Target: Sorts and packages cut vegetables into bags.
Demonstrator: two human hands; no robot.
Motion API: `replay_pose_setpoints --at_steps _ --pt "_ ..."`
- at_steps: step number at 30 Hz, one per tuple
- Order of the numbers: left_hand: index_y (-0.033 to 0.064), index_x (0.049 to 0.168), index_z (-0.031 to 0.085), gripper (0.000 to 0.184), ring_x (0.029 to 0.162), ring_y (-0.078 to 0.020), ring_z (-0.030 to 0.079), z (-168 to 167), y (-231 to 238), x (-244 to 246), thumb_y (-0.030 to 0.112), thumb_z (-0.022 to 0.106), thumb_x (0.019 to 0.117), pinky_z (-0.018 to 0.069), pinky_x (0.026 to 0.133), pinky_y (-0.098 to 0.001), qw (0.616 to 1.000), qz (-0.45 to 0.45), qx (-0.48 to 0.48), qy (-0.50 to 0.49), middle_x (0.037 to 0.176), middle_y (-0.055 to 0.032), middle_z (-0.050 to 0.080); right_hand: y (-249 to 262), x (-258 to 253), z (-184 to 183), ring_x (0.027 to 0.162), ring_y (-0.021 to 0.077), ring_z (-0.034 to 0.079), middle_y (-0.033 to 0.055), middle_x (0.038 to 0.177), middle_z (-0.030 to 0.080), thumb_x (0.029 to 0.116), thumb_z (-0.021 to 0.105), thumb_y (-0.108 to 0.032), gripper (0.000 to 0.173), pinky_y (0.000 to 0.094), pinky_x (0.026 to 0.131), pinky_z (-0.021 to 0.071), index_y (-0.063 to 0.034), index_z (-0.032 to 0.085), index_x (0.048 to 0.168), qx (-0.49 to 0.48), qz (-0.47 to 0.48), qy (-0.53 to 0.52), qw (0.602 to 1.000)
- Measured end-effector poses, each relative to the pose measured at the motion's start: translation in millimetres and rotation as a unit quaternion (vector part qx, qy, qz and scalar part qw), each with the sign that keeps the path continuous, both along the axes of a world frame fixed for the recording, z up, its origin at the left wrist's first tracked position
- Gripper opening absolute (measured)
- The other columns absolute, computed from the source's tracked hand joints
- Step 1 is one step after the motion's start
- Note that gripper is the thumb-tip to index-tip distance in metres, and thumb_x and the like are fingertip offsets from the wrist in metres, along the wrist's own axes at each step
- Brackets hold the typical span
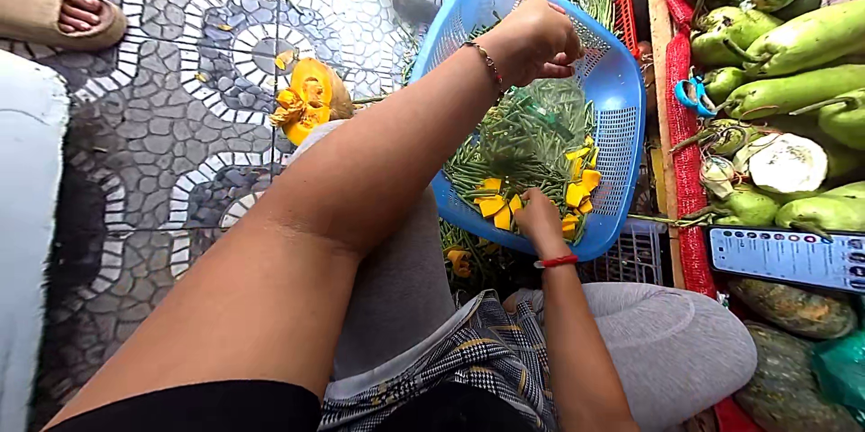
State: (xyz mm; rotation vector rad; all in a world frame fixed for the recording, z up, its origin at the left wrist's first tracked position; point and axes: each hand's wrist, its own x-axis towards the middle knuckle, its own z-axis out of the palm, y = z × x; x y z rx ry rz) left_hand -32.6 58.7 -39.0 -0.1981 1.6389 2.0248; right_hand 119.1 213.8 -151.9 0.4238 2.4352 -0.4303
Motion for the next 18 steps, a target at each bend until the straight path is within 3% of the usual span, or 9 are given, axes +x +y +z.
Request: replay_pose_setpoints --at_steps 2,4,6,7,9,11,13,15,18 --pt "0.0062 0.157 0.032 0.072 0.098 -0.018 0.067 6 -1 5 -0.008 0.062 0.0923 0.0576 0.084 -0.0288 1.0 -0.02 -0.005 0.012 0.121 -0.0171 0.062 31 -1 20 0.089 0.0295 0.069 0.0221 0.106 0.069 0.0981 0.06 -0.004 0.043 0.0448 0.078 0.0579 0.0036 0.053 0.139 -0.138 -0.086 0.104 0.981" --pt "0.0058 0.156 0.033 0.072 0.093 -0.0179 0.068 8 0 11 -0.008 0.062 0.0919 0.058 0.081 -0.0288 0.999 -0.035 0.001 0.024 0.115 -0.0171 0.064 55 1 55 0.073 0.0167 0.069 0.0129 0.095 0.068 0.0985 0.058 -0.001 0.032 0.0328 0.066 0.0604 0.0051 0.059 0.13 -0.269 -0.134 0.284 0.911" --pt "0.0048 0.156 0.033 0.072 0.095 -0.0199 0.069 8 2 15 -0.009 0.062 0.0917 0.0587 0.082 -0.0302 0.998 -0.05 0.014 0.029 0.118 -0.0194 0.064 59 -3 97 0.071 0.0075 0.069 0.0 0.095 0.07 0.0986 0.055 0.001 0.022 0.0253 0.065 0.0624 0.0005 0.063 0.119 -0.342 -0.106 0.411 0.838" --pt "0.0042 0.155 0.034 0.071 0.096 -0.0208 0.069 8 3 16 -0.009 0.062 0.0914 0.059 0.082 -0.0309 0.998 -0.057 0.018 0.029 0.119 -0.0201 0.063 55 -7 113 0.072 0.0058 0.07 -0.0019 0.096 0.071 0.0976 0.056 0.002 0.021 0.0242 0.067 0.0632 -0.0004 0.065 0.116 -0.333 -0.076 0.443 0.829" --pt "0.0042 0.154 0.035 0.07 0.096 -0.0209 0.069 8 6 17 -0.01 0.062 0.0911 0.0593 0.082 -0.032 0.997 -0.067 0.02 0.031 0.118 -0.0191 0.063 37 -20 125 0.074 0.0062 0.07 0.0039 0.098 0.068 0.0962 0.061 -0.001 0.019 0.0252 0.072 0.0636 0.003 0.067 0.114 -0.258 -0.002 0.452 0.854" --pt "0.0036 0.153 0.037 0.069 0.092 -0.0204 0.068 10 9 19 -0.011 0.062 0.0907 0.0594 0.081 -0.0325 0.996 -0.074 0.028 0.035 0.114 -0.0186 0.063 16 -37 117 0.075 0.0141 0.068 0.0135 0.1 0.068 0.0985 0.063 -0.007 0.018 0.0339 0.073 0.0606 0.0021 0.071 0.112 -0.183 0.047 0.408 0.893" --pt "0.0019 0.154 0.037 0.071 0.09 -0.0203 0.067 11 9 23 -0.01 0.063 0.0895 0.0588 0.08 -0.0331 0.994 -0.084 0.048 0.043 0.112 -0.0194 0.064 -1 -51 100 0.071 0.0162 0.066 0.0114 0.094 0.07 0.0995 0.064 -0.012 0.015 0.0387 0.068 0.057 -0.0029 0.071 0.11 -0.163 0.053 0.358 0.918" --pt "-0.0002 0.152 0.038 0.07 0.09 -0.0208 0.069 11 7 26 -0.011 0.065 0.0887 0.0598 0.08 -0.0337 0.994 -0.091 0.049 0.048 0.111 -0.0202 0.064 -5 -63 80 0.078 0.0156 0.068 0.0101 0.1 0.071 0.0985 0.066 -0.01 0.019 0.0386 0.071 0.0591 -0.0029 0.067 0.115 -0.213 0.046 0.315 0.924" --pt "-0.0013 0.153 0.037 0.069 0.096 -0.0224 0.069 8 2 25 -0.01 0.064 0.0895 0.0601 0.083 -0.0352 0.993 -0.107 0.019 0.049 0.117 -0.0219 0.064 -12 -77 56 0.087 0.0104 0.066 0.0042 0.102 0.063 0.0931 0.06 0.007 0.025 0.0328 0.08 0.0591 -0.0033 0.057 0.116 -0.378 -0.095 0.26 0.884"
